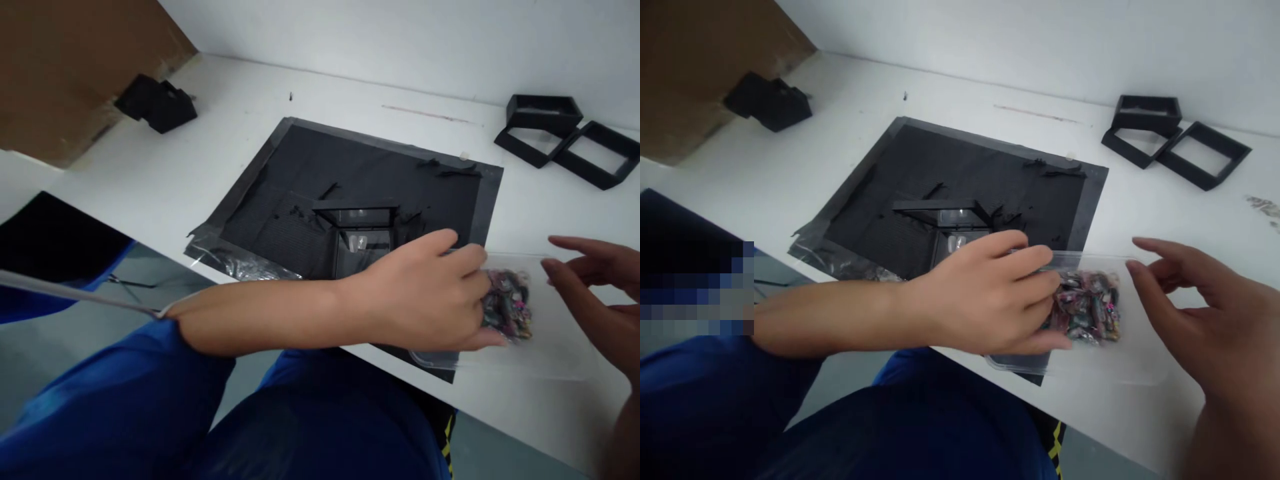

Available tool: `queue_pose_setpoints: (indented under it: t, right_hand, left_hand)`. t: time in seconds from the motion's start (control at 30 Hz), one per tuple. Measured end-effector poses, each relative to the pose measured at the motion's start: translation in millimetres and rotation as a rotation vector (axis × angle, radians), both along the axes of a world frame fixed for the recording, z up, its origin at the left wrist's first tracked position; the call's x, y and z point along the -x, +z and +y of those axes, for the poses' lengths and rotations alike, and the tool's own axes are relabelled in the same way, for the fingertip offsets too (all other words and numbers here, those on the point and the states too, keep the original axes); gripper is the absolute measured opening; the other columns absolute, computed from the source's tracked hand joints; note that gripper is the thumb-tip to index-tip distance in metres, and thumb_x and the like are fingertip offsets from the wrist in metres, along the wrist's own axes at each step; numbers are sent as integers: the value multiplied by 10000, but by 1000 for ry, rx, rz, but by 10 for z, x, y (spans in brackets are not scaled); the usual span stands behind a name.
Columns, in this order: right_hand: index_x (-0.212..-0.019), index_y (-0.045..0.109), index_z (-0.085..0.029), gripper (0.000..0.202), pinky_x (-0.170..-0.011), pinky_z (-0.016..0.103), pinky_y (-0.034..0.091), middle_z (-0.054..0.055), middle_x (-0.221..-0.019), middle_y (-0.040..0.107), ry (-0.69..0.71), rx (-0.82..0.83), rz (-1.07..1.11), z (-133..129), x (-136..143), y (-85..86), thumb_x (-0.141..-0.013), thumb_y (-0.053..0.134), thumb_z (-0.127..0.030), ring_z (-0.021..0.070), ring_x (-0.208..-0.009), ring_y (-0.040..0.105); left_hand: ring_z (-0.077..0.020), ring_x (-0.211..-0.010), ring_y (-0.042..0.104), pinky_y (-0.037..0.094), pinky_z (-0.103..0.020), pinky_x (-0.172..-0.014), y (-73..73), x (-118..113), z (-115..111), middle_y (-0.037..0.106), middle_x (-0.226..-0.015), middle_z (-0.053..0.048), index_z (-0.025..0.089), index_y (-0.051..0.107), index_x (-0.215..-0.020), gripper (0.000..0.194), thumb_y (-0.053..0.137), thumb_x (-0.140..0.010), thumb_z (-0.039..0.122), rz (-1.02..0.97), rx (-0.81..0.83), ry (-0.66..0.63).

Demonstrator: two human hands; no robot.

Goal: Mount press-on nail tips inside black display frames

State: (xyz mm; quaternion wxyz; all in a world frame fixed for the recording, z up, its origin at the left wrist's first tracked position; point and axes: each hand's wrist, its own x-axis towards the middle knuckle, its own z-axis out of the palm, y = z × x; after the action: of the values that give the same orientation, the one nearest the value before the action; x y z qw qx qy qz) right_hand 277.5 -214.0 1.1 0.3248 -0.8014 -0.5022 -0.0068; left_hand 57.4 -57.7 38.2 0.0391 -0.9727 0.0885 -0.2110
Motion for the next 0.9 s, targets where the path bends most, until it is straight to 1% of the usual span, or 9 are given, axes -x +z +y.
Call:
queue_pose_setpoints:
  t: [0.03,0.1,0.2,0.3,0.37,0.47,0.6,0.77,0.9]
  right_hand:
    - [-1220,716,-345,431,-593,307,495,-8,-785,667,-10,10,8,17,41,27,-850,685,-563,156,-637,607]
    - [-1252,697,-336,489,-609,317,501,-7,-784,672,-16,15,7,45,89,52,-839,667,-596,162,-634,618]
    - [-1270,684,-323,506,-566,299,475,-7,-790,674,-12,29,-19,69,138,51,-848,647,-599,157,-624,615]
    - [-1259,687,-332,465,-575,292,476,-21,-774,659,15,39,-54,75,182,55,-871,635,-583,149,-647,608]
    - [-1250,689,-340,448,-585,291,480,-30,-759,652,40,28,-71,70,193,65,-880,628,-585,140,-637,599]
    - [-1223,697,-355,426,-553,274,462,-41,-757,655,44,25,-96,60,182,79,-885,620,-603,126,-610,596]
    - [-1157,718,-367,385,-484,251,395,-54,-756,653,38,35,-103,58,175,88,-887,614,-620,94,-536,576]
    - [-1129,733,-358,380,-469,232,394,-51,-753,655,49,51,-81,47,170,83,-876,630,-623,86,-540,587]
    - [-1156,731,-363,406,-439,233,370,-40,-754,653,68,53,-91,26,133,60,-859,651,-629,81,-514,562]
  left_hand:
    - [-223,-894,653,457,-358,-666,7,-82,-36,735,-815,-51,173,739,-777,540,375,-1046,469,62,26,39]
    - [-234,-945,629,419,-349,-669,10,-207,-103,733,-835,-73,160,746,-824,538,355,-1055,449,143,29,48]
    - [-213,-950,612,374,-323,-635,3,-297,-189,746,-971,-91,125,707,-1152,342,423,-1036,278,283,25,123]
    - [-194,-882,616,297,-308,-558,-1,-319,-244,747,-1025,-87,110,569,-1371,416,429,-980,106,420,54,212]
    - [-189,-855,619,266,-306,-541,1,-324,-259,749,-1009,-83,117,596,-1340,427,406,-962,60,459,54,227]
    - [-169,-769,612,223,-302,-525,4,-328,-254,746,-939,-74,146,699,-1145,368,411,-946,34,449,61,222]
    - [-143,-709,596,184,-286,-521,1,-300,-205,730,-878,-49,177,715,-951,308,440,-935,39,381,86,204]
    - [-134,-736,600,192,-278,-478,40,-217,-78,713,-946,-19,197,693,-1001,243,481,-936,95,354,113,186]
    - [-143,-811,636,191,-274,-448,48,-166,-4,730,-994,14,248,681,-1116,238,514,-961,181,357,217,170]
